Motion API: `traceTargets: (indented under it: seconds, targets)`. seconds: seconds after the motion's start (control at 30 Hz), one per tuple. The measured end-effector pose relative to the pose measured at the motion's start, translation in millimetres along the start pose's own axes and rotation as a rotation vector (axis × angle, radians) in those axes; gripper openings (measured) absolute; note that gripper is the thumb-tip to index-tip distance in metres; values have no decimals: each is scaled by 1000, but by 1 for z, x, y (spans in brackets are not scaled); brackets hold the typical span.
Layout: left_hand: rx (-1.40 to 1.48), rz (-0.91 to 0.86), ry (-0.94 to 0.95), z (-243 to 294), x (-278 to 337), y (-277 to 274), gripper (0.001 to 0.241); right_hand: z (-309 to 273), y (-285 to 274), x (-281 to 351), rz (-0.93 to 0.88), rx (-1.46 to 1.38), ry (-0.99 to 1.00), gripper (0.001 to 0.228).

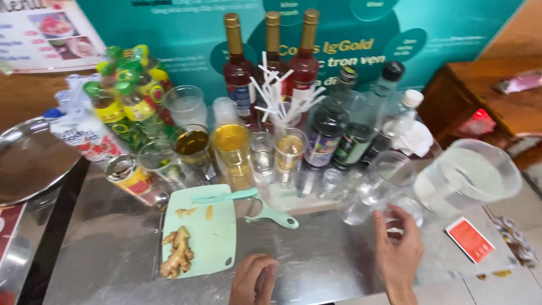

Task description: The person walks to a bathroom to fill a plastic jug with water, then returns to a bar counter. They peel a piece of ginger using a peeler and chop it into small pieces on a cutting board using a knife.

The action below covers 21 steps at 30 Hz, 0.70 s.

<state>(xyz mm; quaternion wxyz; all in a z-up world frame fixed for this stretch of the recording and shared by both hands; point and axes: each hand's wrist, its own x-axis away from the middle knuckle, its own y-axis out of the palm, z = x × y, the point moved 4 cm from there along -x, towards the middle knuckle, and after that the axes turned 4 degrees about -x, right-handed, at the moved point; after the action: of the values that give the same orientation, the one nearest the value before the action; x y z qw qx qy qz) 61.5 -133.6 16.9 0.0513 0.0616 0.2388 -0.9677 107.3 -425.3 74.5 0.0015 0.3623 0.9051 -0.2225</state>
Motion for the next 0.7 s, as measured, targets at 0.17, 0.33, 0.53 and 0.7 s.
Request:
traceTargets:
  seconds: [0.17, 0.33, 0.53, 0.7]
  targets:
    - [-114, 129, -72, -26, 8, 0, 12, -42, 12, -19, 158, 6, -499, 80]
    - [-76, 272, 202, -34, 16, 12, 19, -66, 25, -49, 88, 134, -483, 98]
    - [-73, 82, 235, -68, 20, 31, 20, -64, 33, -59, 61, 142, -391, 96]
    - [-131, 5, 258, -88, 27, 43, 12, -64, 27, -63, 45, 115, -458, 101]
